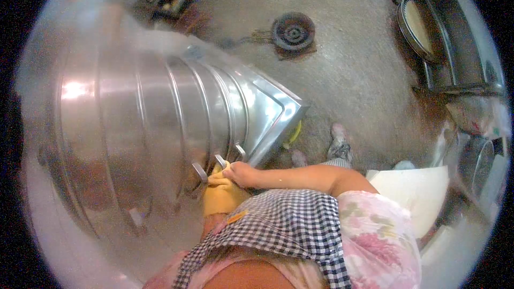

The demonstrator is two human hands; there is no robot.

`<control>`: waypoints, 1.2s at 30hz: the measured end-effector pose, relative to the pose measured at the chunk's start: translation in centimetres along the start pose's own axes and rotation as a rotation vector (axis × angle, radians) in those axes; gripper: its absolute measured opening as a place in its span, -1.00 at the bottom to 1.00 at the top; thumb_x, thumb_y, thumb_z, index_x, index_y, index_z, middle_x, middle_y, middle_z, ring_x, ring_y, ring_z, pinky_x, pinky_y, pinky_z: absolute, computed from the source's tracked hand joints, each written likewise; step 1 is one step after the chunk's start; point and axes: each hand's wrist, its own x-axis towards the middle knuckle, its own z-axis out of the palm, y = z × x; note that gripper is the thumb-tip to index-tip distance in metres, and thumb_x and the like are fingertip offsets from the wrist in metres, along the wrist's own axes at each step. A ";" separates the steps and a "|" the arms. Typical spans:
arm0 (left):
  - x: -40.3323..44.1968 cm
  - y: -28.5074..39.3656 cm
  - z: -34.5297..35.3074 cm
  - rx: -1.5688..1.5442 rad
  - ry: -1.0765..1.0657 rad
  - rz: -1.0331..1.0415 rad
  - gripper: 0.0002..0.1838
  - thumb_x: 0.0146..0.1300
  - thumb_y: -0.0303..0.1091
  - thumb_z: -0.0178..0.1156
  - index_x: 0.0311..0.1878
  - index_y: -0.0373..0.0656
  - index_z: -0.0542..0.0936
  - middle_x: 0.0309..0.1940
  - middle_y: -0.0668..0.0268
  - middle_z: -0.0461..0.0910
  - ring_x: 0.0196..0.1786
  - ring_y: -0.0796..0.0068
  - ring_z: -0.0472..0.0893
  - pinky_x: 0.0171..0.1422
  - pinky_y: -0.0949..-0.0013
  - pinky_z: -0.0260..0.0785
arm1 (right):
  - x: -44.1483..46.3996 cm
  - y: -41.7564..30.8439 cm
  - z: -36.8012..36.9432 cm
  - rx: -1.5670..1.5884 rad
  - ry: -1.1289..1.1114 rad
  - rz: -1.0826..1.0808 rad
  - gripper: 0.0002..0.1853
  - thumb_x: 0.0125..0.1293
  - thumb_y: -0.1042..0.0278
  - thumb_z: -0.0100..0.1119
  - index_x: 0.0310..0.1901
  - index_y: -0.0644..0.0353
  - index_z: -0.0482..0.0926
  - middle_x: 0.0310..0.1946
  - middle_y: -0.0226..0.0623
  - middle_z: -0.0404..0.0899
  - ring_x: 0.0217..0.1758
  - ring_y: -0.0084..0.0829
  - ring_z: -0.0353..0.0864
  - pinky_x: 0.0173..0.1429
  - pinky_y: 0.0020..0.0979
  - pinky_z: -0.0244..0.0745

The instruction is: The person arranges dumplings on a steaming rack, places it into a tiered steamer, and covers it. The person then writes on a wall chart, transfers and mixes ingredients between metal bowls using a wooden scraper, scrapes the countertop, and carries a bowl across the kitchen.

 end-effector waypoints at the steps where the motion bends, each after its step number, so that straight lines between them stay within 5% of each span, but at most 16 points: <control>1: 0.1 0.4 0.0 -0.003 -0.002 -0.002 -0.55 0.25 -0.20 -0.15 0.14 -0.23 0.38 0.17 0.02 0.32 0.22 0.04 0.29 0.31 0.13 0.07 | 0.2 0.1 -0.2 0.036 -0.024 0.043 -0.62 0.32 0.11 -0.08 -0.37 0.33 0.50 -0.55 -0.14 0.49 -0.46 -0.32 0.49 -0.31 -0.29 0.36; 3: 0.2 0.7 0.1 -0.011 -0.003 0.000 -0.55 0.25 -0.21 -0.15 0.14 -0.23 0.38 0.17 0.03 0.32 0.22 0.05 0.29 0.31 0.14 0.07 | 0.3 0.5 -0.6 0.091 -0.079 0.137 -0.67 0.34 0.16 -0.10 -0.41 0.28 0.45 -0.67 -0.38 0.40 -0.63 -0.54 0.37 -0.52 -0.44 0.28; 12: 1.5 1.9 -0.6 -0.042 -0.010 0.024 -0.55 0.24 -0.24 -0.13 0.15 -0.24 0.37 0.18 0.05 0.32 0.23 0.09 0.29 0.32 0.17 0.06 | 1.5 2.0 -0.3 0.006 -0.080 0.124 -0.67 0.35 0.17 -0.09 -0.41 0.29 0.44 -0.69 -0.41 0.36 -0.64 -0.56 0.35 -0.52 -0.46 0.29; 24: 1.7 3.2 0.0 -0.098 0.009 0.088 -0.56 0.24 -0.28 -0.11 0.16 -0.24 0.36 0.18 0.09 0.33 0.24 0.14 0.28 0.33 0.21 0.06 | 0.8 0.7 -1.5 0.168 -0.204 0.397 -0.62 0.37 0.11 -0.14 -0.33 0.30 0.47 -0.65 -0.38 0.38 -0.61 -0.52 0.39 -0.51 -0.45 0.38; 26: 0.8 3.6 0.2 -0.126 0.037 0.118 -0.56 0.23 -0.29 -0.11 0.16 -0.24 0.36 0.18 0.10 0.33 0.24 0.15 0.28 0.34 0.22 0.06 | 1.0 2.2 -2.8 -0.114 -0.304 0.271 -0.63 0.37 0.10 -0.13 -0.30 0.29 0.47 -0.59 -0.35 0.43 -0.56 -0.50 0.44 -0.48 -0.45 0.43; 28: -0.7 4.0 -0.5 -0.153 0.072 0.164 -0.56 0.23 -0.29 -0.11 0.16 -0.24 0.36 0.18 0.10 0.33 0.25 0.16 0.28 0.34 0.23 0.06 | -0.5 4.3 -5.0 0.098 -0.297 0.204 -0.65 0.36 0.10 -0.12 -0.26 0.27 0.46 -0.51 -0.33 0.47 -0.51 -0.49 0.48 -0.47 -0.46 0.46; 29: -1.7 4.4 -2.0 -0.160 0.098 0.203 -0.56 0.23 -0.30 -0.11 0.16 -0.25 0.36 0.18 0.11 0.33 0.25 0.16 0.28 0.34 0.23 0.05 | -2.2 3.0 -6.3 0.267 -0.197 0.369 -0.70 0.35 0.13 -0.09 -0.25 0.24 0.45 -0.46 -0.32 0.49 -0.48 -0.49 0.48 -0.51 -0.46 0.42; 32: -6.0 6.3 -9.8 -0.149 0.275 0.380 -0.56 0.23 -0.31 -0.10 0.16 -0.25 0.35 0.18 0.11 0.33 0.25 0.17 0.28 0.34 0.24 0.05 | -5.8 4.9 -12.1 0.085 -0.005 0.383 -0.75 0.29 0.31 -0.05 -0.42 0.30 0.50 -0.60 -0.30 0.49 -0.58 -0.50 0.46 -0.58 -0.52 0.29; 36: -14.7 10.0 -24.2 0.013 0.866 0.695 -0.56 0.23 -0.32 -0.09 0.17 -0.25 0.35 0.19 0.13 0.33 0.25 0.19 0.28 0.35 0.26 0.05 | -12.1 12.9 -19.5 0.143 0.385 0.562 -0.74 0.24 0.30 0.02 -0.19 0.36 0.49 -0.43 -0.08 0.55 -0.47 -0.22 0.58 -0.43 -0.24 0.55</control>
